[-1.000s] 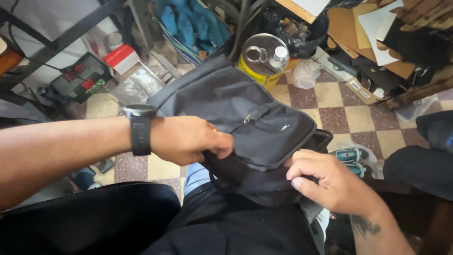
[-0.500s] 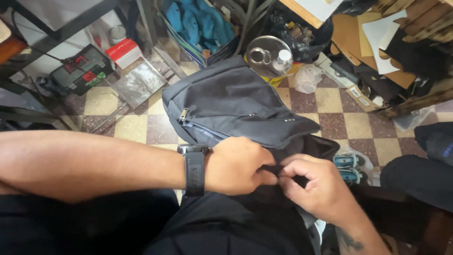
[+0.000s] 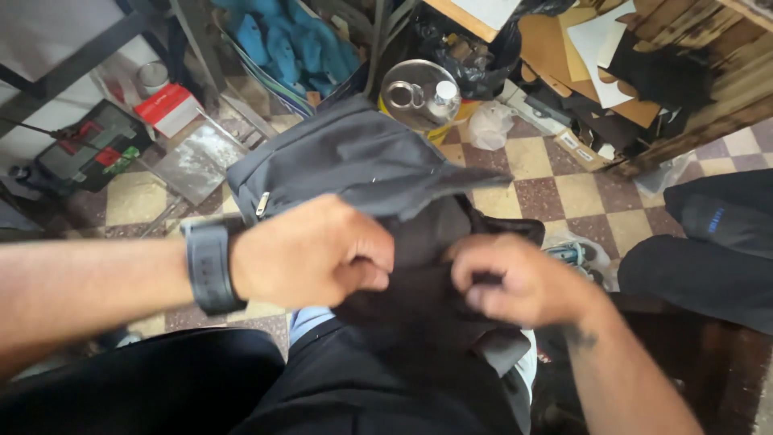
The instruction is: The person uses pliers to remove a broken zipper pull from a black backpack. They then thread a new zipper pull onto the zipper track and attach it to the bag's zipper slider, completing the repair.
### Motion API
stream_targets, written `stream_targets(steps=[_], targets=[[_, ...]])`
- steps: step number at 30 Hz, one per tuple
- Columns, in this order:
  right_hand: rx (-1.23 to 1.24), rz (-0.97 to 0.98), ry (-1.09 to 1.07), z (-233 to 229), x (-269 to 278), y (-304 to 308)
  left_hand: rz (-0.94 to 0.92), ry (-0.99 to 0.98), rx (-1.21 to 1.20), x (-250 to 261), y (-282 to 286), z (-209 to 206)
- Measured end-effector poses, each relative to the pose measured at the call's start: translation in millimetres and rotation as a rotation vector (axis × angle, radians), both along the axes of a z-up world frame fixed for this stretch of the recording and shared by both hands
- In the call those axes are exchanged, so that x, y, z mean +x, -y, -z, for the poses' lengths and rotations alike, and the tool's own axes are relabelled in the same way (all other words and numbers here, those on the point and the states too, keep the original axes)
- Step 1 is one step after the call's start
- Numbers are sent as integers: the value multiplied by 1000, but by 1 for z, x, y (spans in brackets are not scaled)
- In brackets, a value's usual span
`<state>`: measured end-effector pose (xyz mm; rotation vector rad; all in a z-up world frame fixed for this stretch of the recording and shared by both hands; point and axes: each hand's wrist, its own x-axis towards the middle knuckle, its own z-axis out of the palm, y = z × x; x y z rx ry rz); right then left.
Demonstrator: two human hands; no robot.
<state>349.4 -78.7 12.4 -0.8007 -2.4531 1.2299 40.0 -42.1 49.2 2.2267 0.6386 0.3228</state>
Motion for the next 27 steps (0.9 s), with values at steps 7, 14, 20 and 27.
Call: stream_targets(steps=[7, 14, 20, 27], targets=[[80, 286, 333, 7, 47, -67, 233, 69, 52, -11, -48, -47], [285, 232, 538, -59, 32, -82, 265, 13, 209, -55, -119, -34], [164, 593, 468, -131, -30, -77, -98, -192, 234, -86, -179, 2], [286, 642, 172, -81, -87, -41, 42, 206, -45, -20, -107, 33]])
